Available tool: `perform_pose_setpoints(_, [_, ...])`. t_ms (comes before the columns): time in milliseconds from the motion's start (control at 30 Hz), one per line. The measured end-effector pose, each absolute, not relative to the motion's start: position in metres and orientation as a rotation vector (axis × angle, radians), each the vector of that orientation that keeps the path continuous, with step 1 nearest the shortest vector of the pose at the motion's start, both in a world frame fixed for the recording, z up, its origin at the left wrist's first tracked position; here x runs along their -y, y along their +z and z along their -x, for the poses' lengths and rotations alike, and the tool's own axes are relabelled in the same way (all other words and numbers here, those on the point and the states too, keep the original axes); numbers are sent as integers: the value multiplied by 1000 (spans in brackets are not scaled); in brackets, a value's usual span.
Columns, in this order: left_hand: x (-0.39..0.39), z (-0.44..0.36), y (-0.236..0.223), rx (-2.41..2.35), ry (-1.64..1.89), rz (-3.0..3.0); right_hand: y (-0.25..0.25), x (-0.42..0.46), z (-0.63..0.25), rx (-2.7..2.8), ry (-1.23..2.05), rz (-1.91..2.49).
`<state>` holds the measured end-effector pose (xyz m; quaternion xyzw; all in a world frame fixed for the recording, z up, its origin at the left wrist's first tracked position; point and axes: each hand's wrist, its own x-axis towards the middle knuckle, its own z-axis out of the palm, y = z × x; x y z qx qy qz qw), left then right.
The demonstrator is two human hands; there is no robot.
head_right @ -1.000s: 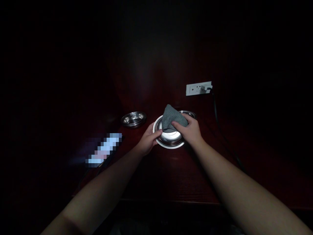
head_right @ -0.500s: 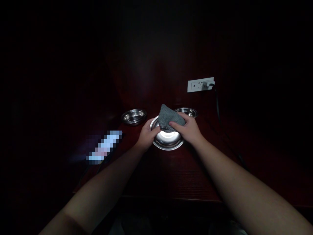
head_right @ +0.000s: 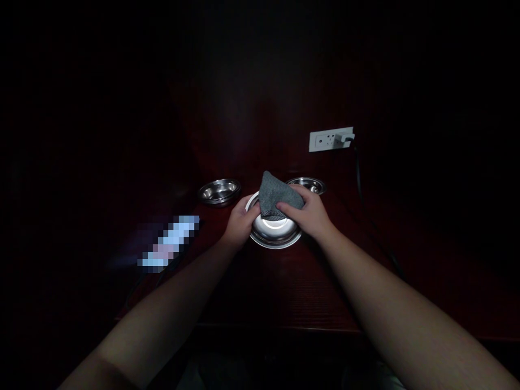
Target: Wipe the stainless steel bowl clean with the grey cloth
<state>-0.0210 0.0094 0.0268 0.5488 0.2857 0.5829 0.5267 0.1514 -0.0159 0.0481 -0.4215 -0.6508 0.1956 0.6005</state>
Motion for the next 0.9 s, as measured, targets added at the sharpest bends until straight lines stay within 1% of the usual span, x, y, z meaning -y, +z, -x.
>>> perform_pose_setpoints(167, [-8, 23, 30, -570, 1393, -1207, 46, 16, -150, 1466, 352, 976])
perform_pose_setpoints(333, [2, 26, 38, -388, 1221, -1099, 41, 12, -151, 1263, 391, 1037])
perform_pose_setpoints(467, [4, 26, 34, -422, 1123, -1143, 40, 10, -152, 1202, 372, 1039])
perform_pose_setpoints(733, [-5, 26, 25, -530, 1240, -1224, 39, 10, -153, 1291, 472, 1020])
perform_pose_setpoints(900, [-5, 25, 28, -523, 1227, -1239, 38, 8, -155, 1333, 507, 1018])
